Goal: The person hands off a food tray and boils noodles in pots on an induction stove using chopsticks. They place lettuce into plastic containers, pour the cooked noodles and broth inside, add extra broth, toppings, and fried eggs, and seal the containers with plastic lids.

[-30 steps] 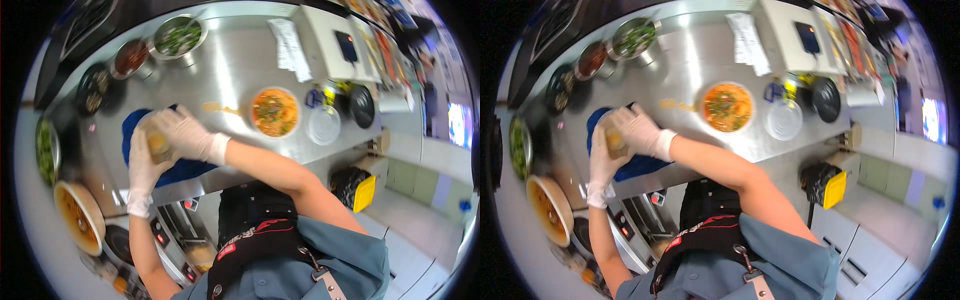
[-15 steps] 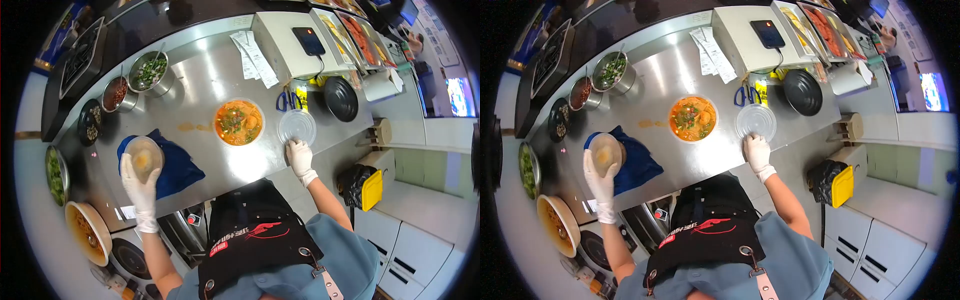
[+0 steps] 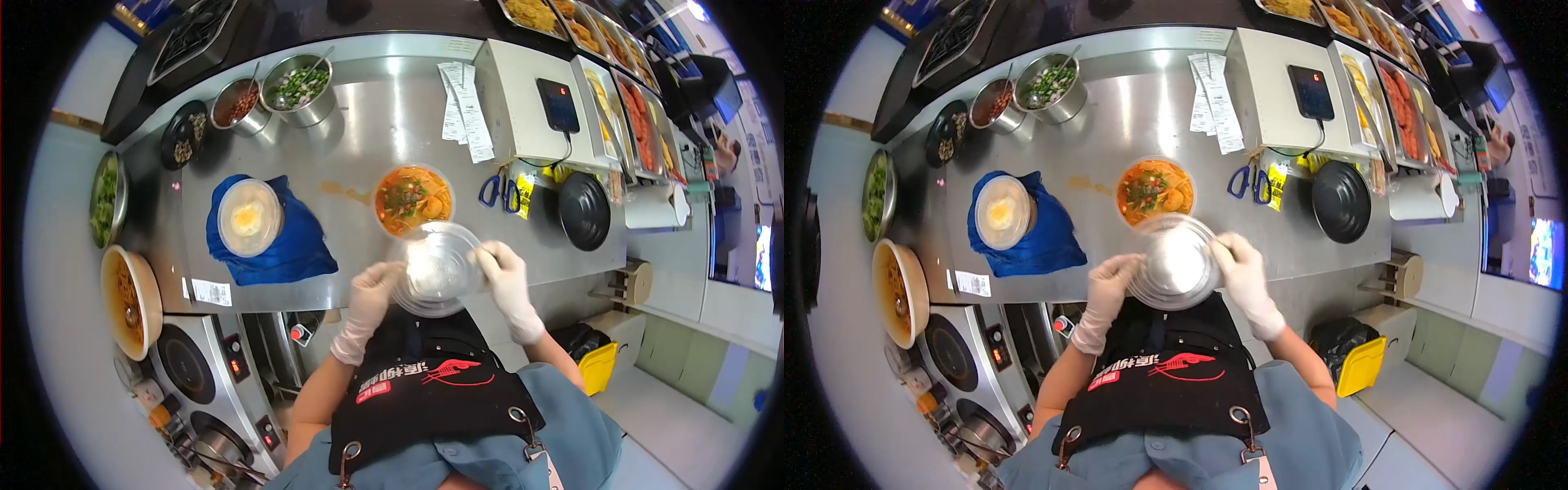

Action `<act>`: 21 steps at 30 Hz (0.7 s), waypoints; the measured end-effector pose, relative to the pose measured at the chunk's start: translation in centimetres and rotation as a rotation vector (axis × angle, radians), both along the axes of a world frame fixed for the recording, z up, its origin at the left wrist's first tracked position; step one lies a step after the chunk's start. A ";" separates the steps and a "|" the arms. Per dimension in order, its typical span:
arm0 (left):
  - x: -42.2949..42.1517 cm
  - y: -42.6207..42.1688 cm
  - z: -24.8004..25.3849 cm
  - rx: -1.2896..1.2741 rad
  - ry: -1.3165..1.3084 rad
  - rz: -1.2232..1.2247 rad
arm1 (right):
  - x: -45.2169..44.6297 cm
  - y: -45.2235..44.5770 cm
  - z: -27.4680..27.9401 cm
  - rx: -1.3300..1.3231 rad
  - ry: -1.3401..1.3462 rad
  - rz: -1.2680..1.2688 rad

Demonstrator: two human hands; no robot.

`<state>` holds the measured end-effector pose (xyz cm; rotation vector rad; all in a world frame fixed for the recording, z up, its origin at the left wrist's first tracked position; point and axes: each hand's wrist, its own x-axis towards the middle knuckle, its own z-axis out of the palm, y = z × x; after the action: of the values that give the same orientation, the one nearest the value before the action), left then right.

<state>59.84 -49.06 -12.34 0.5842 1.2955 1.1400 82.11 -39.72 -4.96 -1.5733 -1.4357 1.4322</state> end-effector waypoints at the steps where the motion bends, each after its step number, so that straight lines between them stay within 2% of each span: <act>1: -0.7 0.7 0.4 -0.028 0.048 0.065 | -1.2 1.3 -1.8 0.064 -0.013 0.017; 2: -1.5 1.4 0.2 -0.029 0.051 0.084 | -2.4 2.7 -3.1 0.130 -0.023 0.033; 3: -2.3 2.1 0.0 -0.065 -0.058 0.267 | -3.7 3.8 -3.3 0.130 -0.018 0.048; 4: -3.0 3.0 -0.2 -0.097 -0.168 0.446 | -5.0 4.9 -3.5 0.267 -0.083 0.065; 5: -3.4 3.9 -0.5 -0.088 -0.124 0.437 | -6.1 5.8 -3.6 0.403 -0.148 0.079; 9: -3.6 6.3 -3.4 -0.013 0.081 0.422 | -8.5 8.2 -4.0 0.583 -0.297 0.052; 12: -3.5 7.6 -4.1 -0.051 0.060 0.437 | -8.4 9.6 -4.0 0.501 -0.356 0.026; 16: -3.0 8.5 -1.6 -0.111 0.096 0.404 | -6.9 10.2 -6.8 0.522 -0.379 0.011; 20: -2.6 8.9 -1.9 -0.107 0.141 0.379 | -6.1 10.0 -8.1 0.535 -0.404 -0.036; 21: -2.4 8.9 -2.0 -0.108 0.141 0.373 | -6.0 10.1 -8.7 0.425 -0.267 -0.067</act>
<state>57.41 -40.14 -14.33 0.3553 1.6234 1.3395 76.08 -29.64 -13.70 -1.5528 -1.6869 0.8262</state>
